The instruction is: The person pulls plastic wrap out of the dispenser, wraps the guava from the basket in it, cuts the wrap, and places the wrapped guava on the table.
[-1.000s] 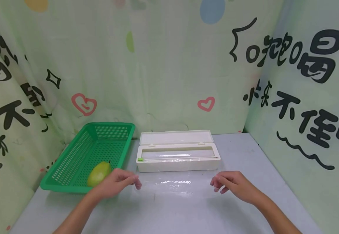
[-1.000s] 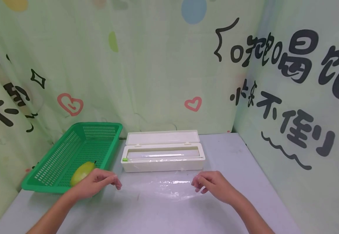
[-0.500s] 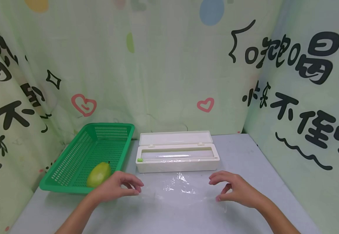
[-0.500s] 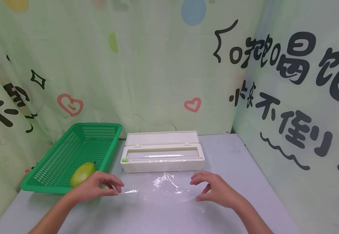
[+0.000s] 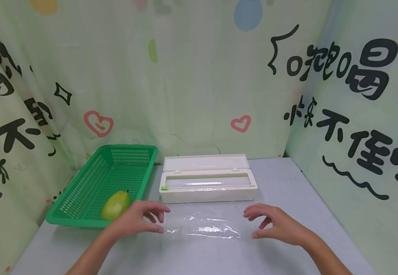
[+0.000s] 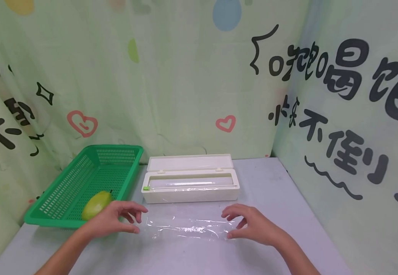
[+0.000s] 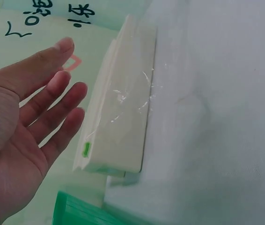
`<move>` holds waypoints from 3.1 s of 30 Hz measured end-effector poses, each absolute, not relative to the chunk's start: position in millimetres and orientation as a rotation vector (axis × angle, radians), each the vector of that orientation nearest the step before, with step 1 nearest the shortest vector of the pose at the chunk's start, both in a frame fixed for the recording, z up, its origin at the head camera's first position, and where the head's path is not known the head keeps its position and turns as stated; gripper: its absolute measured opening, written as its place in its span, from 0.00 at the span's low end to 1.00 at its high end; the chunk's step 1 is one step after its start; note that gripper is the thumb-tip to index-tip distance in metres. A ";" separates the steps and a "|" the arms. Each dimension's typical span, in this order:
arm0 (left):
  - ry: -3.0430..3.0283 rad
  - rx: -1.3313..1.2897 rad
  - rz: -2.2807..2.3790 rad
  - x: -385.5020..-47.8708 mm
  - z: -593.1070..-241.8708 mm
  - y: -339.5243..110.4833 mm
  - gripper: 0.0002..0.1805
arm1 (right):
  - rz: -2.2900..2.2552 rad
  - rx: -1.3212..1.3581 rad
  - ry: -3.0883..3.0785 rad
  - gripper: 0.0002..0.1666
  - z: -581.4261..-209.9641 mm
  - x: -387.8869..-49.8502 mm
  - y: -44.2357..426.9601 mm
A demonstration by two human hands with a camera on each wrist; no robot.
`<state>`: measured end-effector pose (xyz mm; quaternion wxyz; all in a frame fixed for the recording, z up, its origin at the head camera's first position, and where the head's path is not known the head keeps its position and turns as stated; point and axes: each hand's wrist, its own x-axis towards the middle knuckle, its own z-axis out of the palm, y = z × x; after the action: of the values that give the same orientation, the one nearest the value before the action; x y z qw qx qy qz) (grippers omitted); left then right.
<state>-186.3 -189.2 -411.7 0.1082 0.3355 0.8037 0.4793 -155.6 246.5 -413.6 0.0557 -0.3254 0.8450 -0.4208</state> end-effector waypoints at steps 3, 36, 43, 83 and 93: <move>2.376 1.017 1.410 -185.5 -410.9 -189.8 0.26 | -1.252 -0.976 2.614 0.23 -413.2 -156.9 246.5; 2.753 0.801 1.476 -190.3 -403.1 -247.7 0.22 | -1.278 -0.891 2.680 0.20 -414.0 -176.5 217.5; 2.920 0.674 1.342 -194.4 -407.5 -264.8 0.23 | -1.324 -0.873 2.651 0.19 -418.2 -182.2 211.3; 2.917 0.306 0.824 -216.5 -426.3 -285.1 0.51 | -1.323 -0.468 2.939 0.24 -437.2 -216.7 255.4; 2.930 0.274 0.795 -216.1 -423.8 -283.9 0.48 | -1.256 -0.198 2.989 0.30 -441.5 -235.3 272.5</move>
<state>-216.1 -283.9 -423.8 0.0467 0.0897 0.9601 0.2606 -235.3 272.5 -441.5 -0.0533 -0.0609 0.9188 -0.3863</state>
